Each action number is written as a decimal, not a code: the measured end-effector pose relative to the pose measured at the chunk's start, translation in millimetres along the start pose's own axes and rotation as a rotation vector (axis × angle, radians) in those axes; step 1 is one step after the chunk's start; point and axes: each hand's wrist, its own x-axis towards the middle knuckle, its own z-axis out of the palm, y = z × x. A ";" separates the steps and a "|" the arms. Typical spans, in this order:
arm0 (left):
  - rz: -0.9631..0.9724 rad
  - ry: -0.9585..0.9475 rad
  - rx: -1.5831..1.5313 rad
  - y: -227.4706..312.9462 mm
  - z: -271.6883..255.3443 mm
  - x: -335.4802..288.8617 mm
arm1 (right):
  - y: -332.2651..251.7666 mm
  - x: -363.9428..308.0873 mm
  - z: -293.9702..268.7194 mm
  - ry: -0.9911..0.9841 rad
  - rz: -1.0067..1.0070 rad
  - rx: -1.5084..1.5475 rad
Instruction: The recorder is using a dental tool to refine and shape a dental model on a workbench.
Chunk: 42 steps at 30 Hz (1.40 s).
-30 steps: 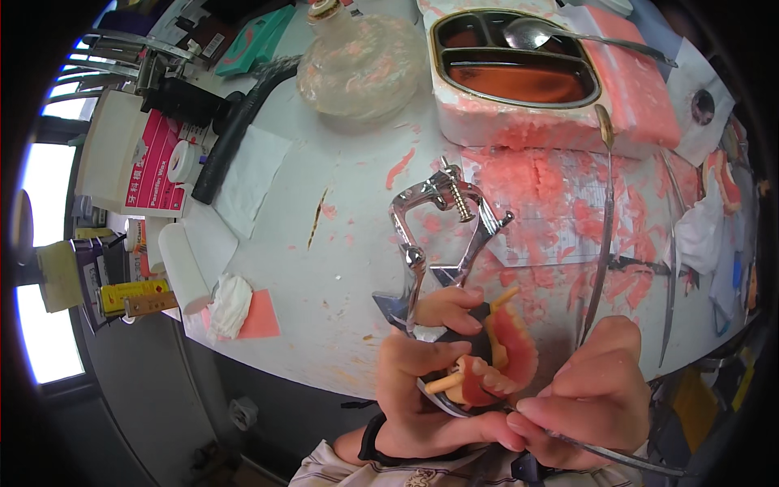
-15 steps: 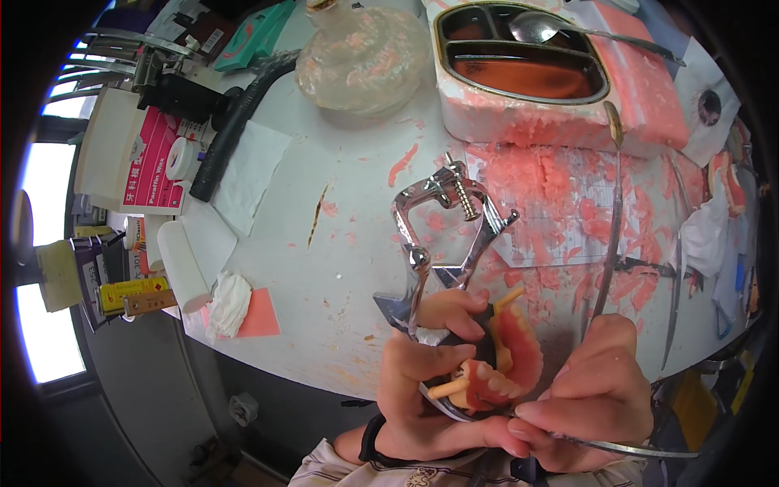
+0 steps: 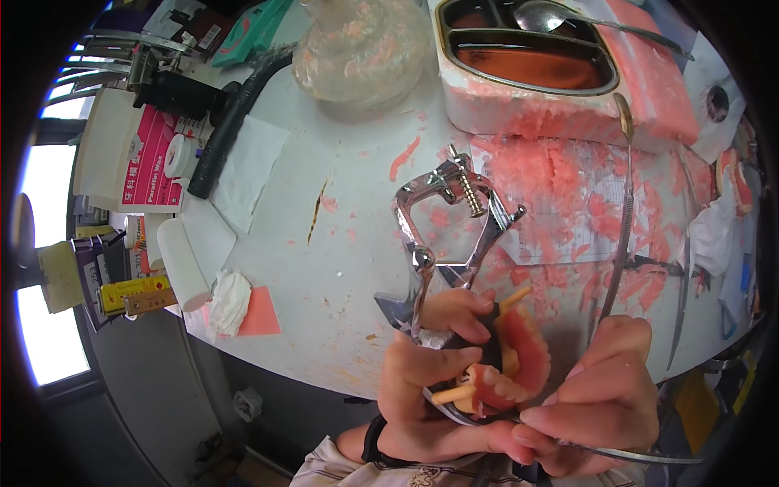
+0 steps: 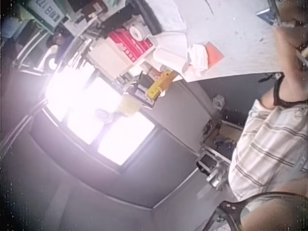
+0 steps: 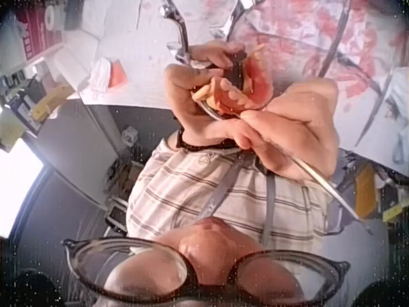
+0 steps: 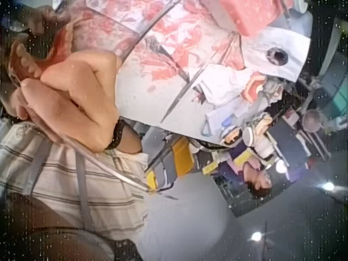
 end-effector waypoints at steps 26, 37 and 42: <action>0.000 0.038 0.005 -3.1 1.5 -4.5 | -2.4 -2.0 4.3 0.045 0.088 0.032; 0.036 0.022 0.024 -6.2 4.7 -2.2 | 33.8 -3.1 -16.3 -0.121 -0.446 0.013; 0.016 0.007 0.069 -4.0 -4.8 -2.9 | -5.6 -1.2 19.4 0.235 0.073 0.044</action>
